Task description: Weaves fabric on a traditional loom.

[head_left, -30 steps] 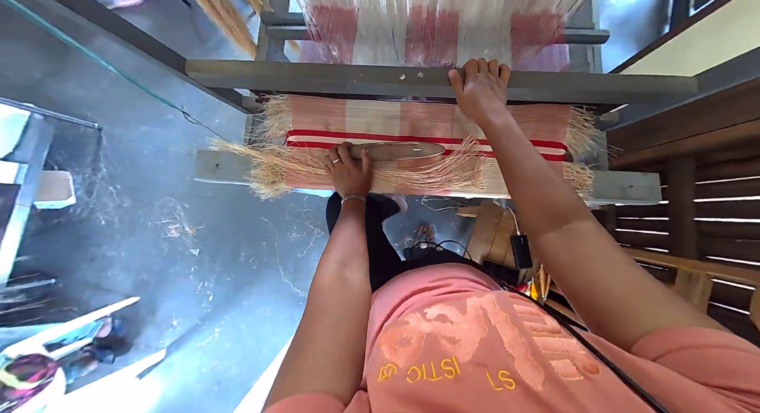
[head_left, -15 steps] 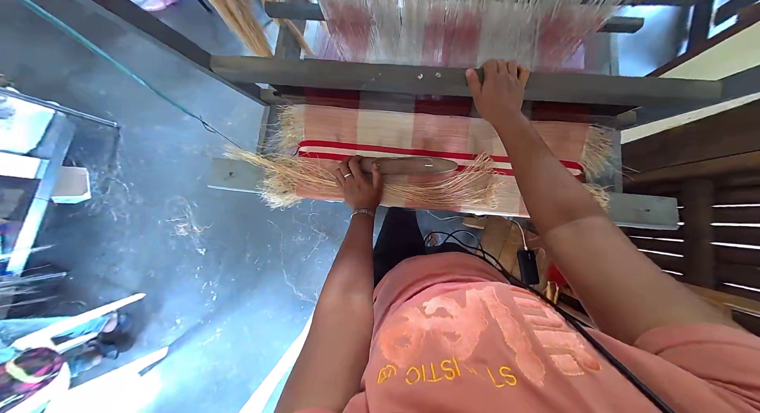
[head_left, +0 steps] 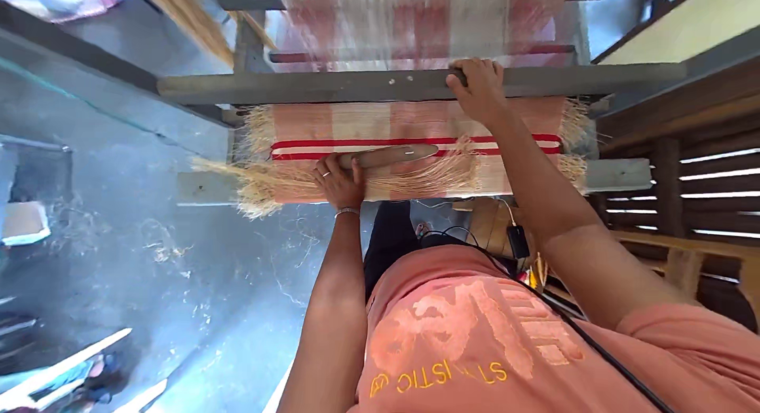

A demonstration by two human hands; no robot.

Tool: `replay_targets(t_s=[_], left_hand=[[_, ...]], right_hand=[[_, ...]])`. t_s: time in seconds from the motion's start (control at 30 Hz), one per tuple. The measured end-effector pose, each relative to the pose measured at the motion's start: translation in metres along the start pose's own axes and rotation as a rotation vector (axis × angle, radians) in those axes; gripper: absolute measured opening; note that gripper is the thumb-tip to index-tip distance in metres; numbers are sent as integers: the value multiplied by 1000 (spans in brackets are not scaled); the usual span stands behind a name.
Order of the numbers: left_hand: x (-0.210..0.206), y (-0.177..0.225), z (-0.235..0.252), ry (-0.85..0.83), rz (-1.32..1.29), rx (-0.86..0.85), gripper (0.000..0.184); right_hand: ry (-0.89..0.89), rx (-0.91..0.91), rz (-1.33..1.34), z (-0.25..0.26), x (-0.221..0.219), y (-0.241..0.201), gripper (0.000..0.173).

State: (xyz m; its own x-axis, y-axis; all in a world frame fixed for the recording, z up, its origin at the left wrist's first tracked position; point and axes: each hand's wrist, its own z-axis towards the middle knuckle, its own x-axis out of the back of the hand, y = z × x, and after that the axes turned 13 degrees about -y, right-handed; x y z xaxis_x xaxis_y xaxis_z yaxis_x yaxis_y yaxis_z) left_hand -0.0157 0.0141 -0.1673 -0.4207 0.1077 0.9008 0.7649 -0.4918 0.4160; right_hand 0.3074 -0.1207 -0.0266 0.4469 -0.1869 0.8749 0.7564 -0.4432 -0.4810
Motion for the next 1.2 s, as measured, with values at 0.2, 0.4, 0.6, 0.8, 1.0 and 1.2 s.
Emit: replay_targets(t_s=[0.2, 0.4, 0.6, 0.8, 1.0, 1.2], left_hand=[[3, 5, -1, 6, -8, 5, 64], [3, 8, -1, -5, 13, 46, 71], [9, 9, -1, -51, 29, 58, 76], [5, 2, -2, -45, 20, -23, 86], [5, 3, -1, -30, 16, -13, 84], [8, 8, 1, -105, 74, 53, 86]], right_hand=[[442, 68, 560, -69, 19, 47, 30], [47, -221, 510, -107, -17, 65, 25], [-191, -372, 377, -122, -29, 63, 25], [-250, -347, 328, -138, -42, 68, 34], [-166, -404, 424, -133, -38, 63, 23], [-8, -390, 300, -166, 33, 129, 28]])
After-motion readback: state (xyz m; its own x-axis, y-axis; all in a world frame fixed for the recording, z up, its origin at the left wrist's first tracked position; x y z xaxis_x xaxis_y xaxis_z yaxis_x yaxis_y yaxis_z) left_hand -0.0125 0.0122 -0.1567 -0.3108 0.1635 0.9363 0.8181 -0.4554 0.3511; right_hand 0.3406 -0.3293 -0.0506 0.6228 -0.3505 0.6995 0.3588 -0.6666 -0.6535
